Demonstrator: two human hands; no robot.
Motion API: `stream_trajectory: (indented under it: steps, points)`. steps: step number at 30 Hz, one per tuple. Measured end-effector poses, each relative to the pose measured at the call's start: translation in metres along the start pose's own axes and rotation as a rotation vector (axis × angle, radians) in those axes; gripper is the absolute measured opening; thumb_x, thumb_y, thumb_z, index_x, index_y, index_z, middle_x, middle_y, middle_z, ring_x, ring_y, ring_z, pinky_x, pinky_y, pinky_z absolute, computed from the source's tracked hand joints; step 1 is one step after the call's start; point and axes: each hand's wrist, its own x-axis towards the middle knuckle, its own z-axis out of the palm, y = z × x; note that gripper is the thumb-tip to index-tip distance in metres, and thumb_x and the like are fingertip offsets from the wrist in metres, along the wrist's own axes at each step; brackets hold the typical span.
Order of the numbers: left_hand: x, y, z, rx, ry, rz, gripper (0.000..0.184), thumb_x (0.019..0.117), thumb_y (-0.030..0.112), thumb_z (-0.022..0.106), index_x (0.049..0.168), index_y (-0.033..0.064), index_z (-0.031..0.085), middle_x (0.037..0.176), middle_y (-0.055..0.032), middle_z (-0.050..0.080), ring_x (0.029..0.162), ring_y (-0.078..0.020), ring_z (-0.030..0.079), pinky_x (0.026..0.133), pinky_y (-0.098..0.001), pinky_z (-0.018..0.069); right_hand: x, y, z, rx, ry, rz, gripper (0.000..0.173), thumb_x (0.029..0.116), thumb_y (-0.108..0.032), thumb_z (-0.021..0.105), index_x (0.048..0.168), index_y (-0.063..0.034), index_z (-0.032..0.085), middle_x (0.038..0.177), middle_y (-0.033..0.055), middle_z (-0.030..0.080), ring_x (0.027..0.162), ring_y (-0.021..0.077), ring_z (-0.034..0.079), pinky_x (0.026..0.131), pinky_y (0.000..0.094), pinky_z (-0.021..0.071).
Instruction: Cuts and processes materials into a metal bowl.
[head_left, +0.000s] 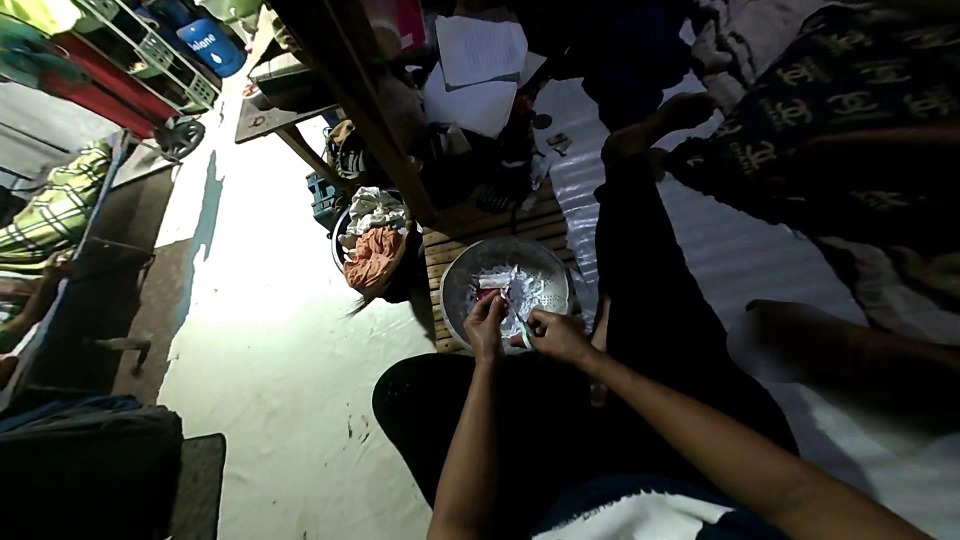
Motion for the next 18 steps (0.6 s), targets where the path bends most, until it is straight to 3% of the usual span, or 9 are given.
stream_trajectory:
  steps: [5,12,18]
  points:
    - [-0.0010,0.0007,0.0004,0.011,-0.020,0.013,0.015,0.0970,-0.006,0.060,0.110,-0.0110,0.065,0.086,-0.0064,0.071,0.073,-0.0078,0.067,0.074,-0.0239,0.0584,-0.0006,-0.0005,0.0002,-0.027,0.020,-0.007,0.041,0.0912,-0.030,0.076,0.108,0.0056,0.064,0.091,0.0180,0.063,0.078,0.0259,0.059,0.076,0.0450,0.0489]
    - [-0.0014,0.0003,-0.0001,0.021,-0.040,0.026,0.021,0.0964,-0.007,0.060,0.117,-0.0105,0.060,0.080,-0.0045,0.070,0.069,-0.0078,0.067,0.070,-0.0247,0.0586,-0.0032,-0.0048,-0.0007,-0.079,0.021,0.014,0.041,0.0916,-0.027,0.075,0.113,0.0058,0.063,0.095,0.0210,0.066,0.083,0.0306,0.063,0.080,0.0486,0.0503]
    - [-0.0027,0.0021,0.0000,0.052,-0.049,0.032,0.017,0.0960,-0.006,0.061,0.112,-0.0105,0.061,0.080,-0.0052,0.071,0.069,-0.0088,0.068,0.070,-0.0258,0.0597,-0.0054,-0.0059,-0.0018,-0.162,0.016,-0.005,0.041,0.0924,-0.028,0.072,0.114,0.0057,0.063,0.091,0.0215,0.067,0.083,0.0334,0.065,0.079,0.0514,0.0506]
